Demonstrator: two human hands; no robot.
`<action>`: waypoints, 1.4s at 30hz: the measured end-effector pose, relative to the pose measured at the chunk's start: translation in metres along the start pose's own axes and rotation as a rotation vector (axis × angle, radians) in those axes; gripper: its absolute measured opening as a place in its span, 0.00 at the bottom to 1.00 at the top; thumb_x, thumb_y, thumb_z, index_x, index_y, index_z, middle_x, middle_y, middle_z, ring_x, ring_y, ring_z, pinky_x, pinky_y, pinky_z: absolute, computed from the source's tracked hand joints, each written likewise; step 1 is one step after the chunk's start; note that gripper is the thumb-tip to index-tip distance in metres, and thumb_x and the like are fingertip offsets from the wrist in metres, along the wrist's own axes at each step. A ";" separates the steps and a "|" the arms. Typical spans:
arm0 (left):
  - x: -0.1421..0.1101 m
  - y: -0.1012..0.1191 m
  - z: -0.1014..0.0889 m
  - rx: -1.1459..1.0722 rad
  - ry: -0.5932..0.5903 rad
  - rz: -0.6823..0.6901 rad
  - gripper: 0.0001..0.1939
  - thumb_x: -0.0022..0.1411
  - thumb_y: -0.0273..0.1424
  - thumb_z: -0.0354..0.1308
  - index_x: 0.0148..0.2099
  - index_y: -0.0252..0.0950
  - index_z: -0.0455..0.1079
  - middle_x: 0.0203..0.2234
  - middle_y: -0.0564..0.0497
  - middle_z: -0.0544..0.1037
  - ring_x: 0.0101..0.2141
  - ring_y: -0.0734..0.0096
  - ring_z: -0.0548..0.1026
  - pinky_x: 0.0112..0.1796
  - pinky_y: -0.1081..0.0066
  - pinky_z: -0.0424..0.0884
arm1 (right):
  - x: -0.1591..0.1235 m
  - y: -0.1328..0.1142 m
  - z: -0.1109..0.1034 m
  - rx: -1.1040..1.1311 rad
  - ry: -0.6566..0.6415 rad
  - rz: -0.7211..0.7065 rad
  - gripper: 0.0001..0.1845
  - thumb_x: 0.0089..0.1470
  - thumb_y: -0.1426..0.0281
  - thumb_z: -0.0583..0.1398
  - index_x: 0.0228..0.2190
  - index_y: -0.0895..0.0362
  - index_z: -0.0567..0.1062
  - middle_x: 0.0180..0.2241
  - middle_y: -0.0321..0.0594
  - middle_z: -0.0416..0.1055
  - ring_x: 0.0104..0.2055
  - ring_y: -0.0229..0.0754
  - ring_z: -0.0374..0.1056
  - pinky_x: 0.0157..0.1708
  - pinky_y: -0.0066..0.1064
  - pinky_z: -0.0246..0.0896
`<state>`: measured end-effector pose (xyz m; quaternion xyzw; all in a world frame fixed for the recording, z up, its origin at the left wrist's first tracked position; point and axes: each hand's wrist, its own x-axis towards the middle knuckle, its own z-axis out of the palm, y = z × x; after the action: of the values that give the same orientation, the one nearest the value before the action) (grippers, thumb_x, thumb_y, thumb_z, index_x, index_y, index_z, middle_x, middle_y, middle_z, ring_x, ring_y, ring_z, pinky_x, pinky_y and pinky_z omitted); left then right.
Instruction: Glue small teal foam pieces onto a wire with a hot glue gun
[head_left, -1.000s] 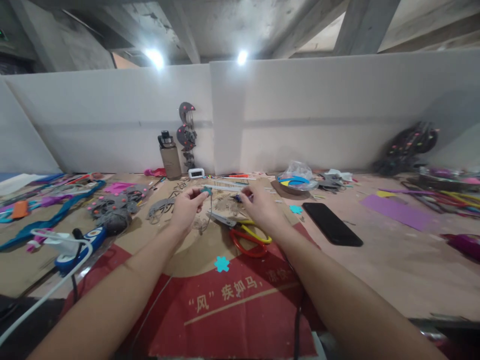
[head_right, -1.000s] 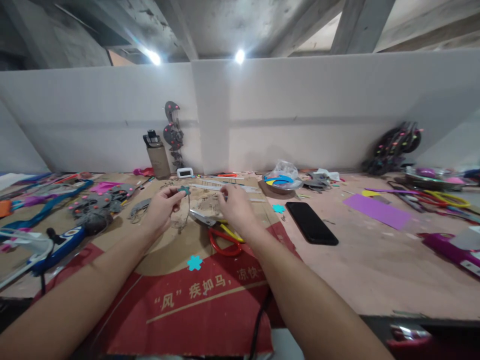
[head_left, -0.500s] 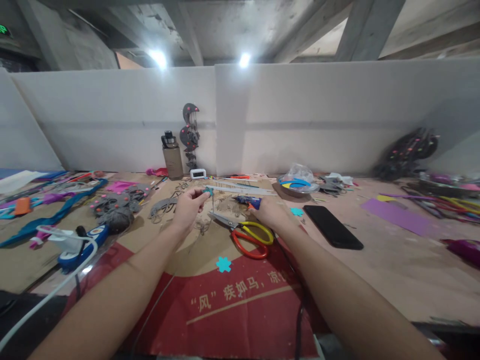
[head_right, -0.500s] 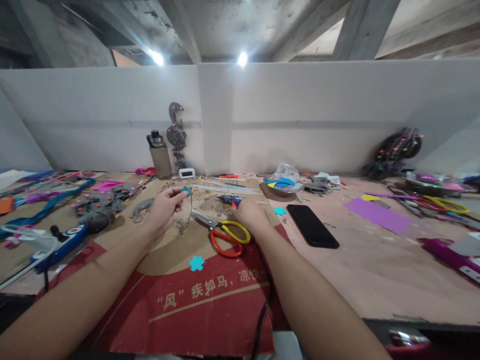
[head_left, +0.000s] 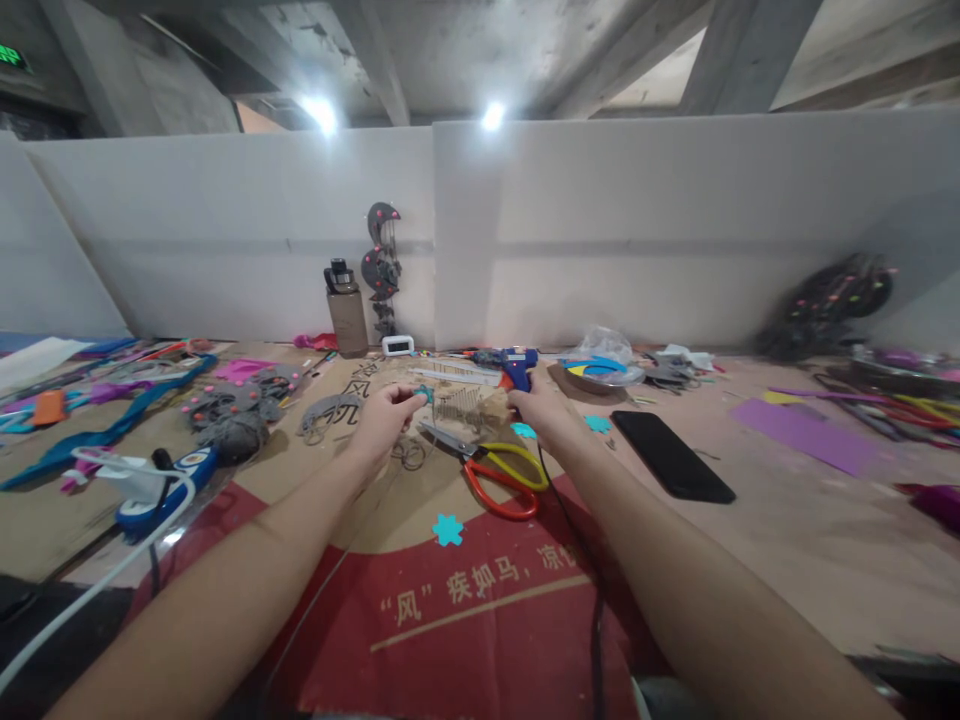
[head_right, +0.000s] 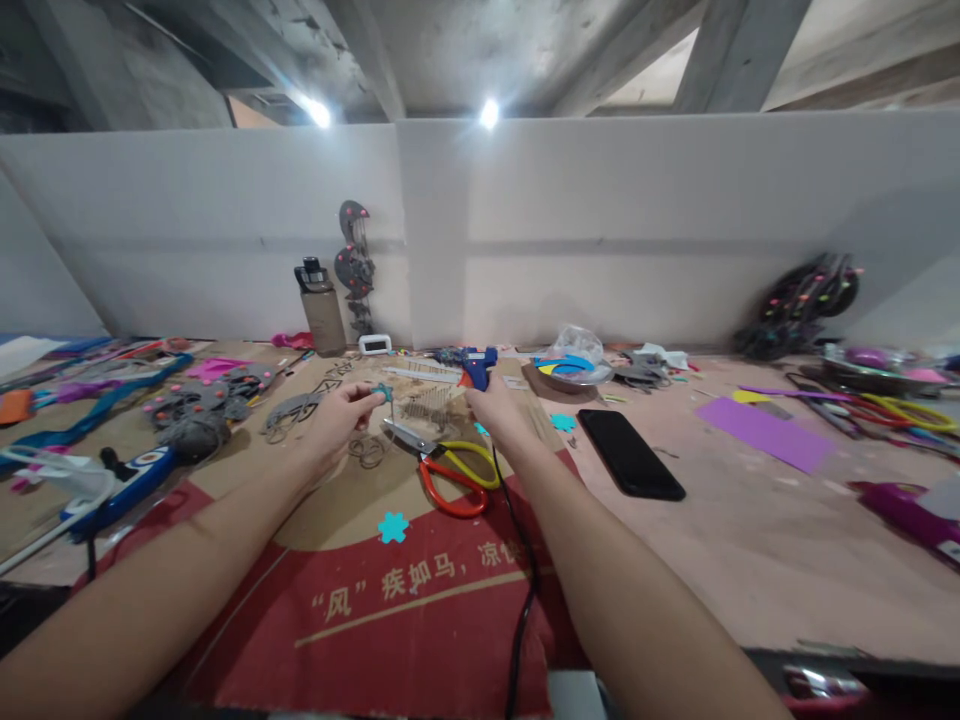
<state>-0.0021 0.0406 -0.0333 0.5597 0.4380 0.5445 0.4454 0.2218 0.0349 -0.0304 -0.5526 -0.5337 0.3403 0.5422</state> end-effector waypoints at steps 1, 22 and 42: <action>0.001 0.000 -0.001 -0.006 0.007 -0.009 0.13 0.45 0.37 0.64 0.30 0.33 0.69 0.15 0.58 0.64 0.16 0.82 0.57 0.17 0.78 0.51 | -0.001 -0.002 0.003 0.090 -0.026 -0.006 0.16 0.38 0.73 0.55 0.34 0.56 0.66 0.29 0.37 0.68 0.24 0.36 0.64 0.22 0.27 0.59; 0.008 0.001 -0.006 -0.028 0.083 -0.067 0.12 0.40 0.34 0.65 0.26 0.33 0.68 0.13 0.59 0.62 0.14 0.83 0.55 0.16 0.78 0.48 | -0.038 -0.037 0.018 0.047 -0.240 -0.112 0.11 0.48 0.64 0.56 0.36 0.53 0.68 0.26 0.33 0.67 0.23 0.35 0.58 0.24 0.28 0.55; 0.007 0.004 -0.004 -0.085 0.090 -0.075 0.12 0.40 0.32 0.66 0.25 0.33 0.66 0.13 0.59 0.60 0.14 0.84 0.54 0.15 0.78 0.46 | -0.034 -0.027 0.022 -0.165 -0.205 -0.353 0.19 0.50 0.65 0.57 0.46 0.49 0.69 0.51 0.38 0.67 0.53 0.46 0.61 0.54 0.39 0.52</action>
<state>-0.0061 0.0469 -0.0277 0.4982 0.4548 0.5703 0.4687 0.1882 0.0032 -0.0150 -0.4556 -0.7005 0.2498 0.4892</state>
